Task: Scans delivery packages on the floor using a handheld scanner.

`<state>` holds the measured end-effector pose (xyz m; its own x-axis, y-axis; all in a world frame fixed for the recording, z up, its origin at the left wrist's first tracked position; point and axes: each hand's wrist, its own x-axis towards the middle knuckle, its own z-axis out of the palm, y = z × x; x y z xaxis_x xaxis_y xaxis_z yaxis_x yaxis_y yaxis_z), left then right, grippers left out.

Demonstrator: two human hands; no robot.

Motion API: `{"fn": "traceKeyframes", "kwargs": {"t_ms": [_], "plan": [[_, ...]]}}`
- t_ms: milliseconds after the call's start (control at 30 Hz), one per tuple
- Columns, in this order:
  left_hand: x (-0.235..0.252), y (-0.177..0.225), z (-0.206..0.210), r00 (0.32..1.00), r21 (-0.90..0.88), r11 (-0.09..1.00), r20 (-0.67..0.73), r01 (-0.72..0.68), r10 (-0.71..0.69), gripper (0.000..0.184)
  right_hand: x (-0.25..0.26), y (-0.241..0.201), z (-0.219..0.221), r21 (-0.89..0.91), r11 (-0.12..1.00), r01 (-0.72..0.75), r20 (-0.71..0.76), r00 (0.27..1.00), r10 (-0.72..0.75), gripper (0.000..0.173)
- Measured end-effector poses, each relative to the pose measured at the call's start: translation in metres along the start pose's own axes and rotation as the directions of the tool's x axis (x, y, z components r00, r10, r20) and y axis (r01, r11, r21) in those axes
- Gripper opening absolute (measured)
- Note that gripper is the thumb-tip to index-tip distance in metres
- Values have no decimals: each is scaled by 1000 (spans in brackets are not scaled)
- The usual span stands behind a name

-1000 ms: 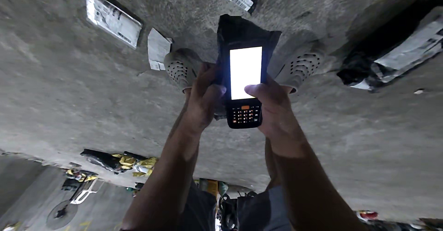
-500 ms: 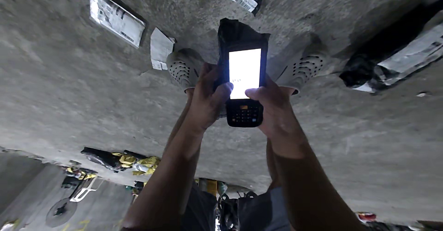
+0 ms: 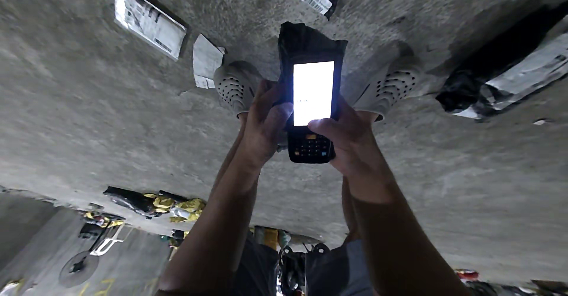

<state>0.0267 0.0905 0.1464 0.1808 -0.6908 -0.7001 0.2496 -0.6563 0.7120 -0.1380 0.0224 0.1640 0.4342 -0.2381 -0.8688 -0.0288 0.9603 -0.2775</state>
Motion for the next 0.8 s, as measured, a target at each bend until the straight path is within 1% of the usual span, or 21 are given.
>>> {"fn": "traceKeyframes", "kwargs": {"t_ms": [67, 200, 300, 467, 533, 667, 800], "plan": [[-2, 4, 1, 1000, 20, 1000, -1, 16, -16, 38, 0, 0, 0, -35, 999, 11, -8, 1000, -11, 53], [-1, 1, 0, 1000, 13, 1000, 1, -5, 5, 38, 1, 2, -3, 30, 999, 24, 36, 999, -25, 51], [-6, 7, 0, 999, 44, 998, -3, 46, -46, 37, 1, 2, -2, 61, 998, 10, 36, 999, -13, 52], [0, 0, -2, 1000, -37, 999, -7, 15, -15, 37, 1, -3, 2, -5, 1000, -3, 15, 1000, 3, 52], [-5, 5, -3, 999, -22, 999, -8, 49, -49, 37, 1, -5, 4, -27, 1000, -7, 10, 1000, 7, 53], [-7, 8, -4, 999, 17, 998, -4, 54, -54, 38, 3, -2, 3, 35, 999, 5, 48, 999, -7, 53], [-7, 7, -4, 999, 18, 999, -8, 47, -46, 38, 3, 0, 2, 46, 999, 8, 67, 998, -11, 52]]}}
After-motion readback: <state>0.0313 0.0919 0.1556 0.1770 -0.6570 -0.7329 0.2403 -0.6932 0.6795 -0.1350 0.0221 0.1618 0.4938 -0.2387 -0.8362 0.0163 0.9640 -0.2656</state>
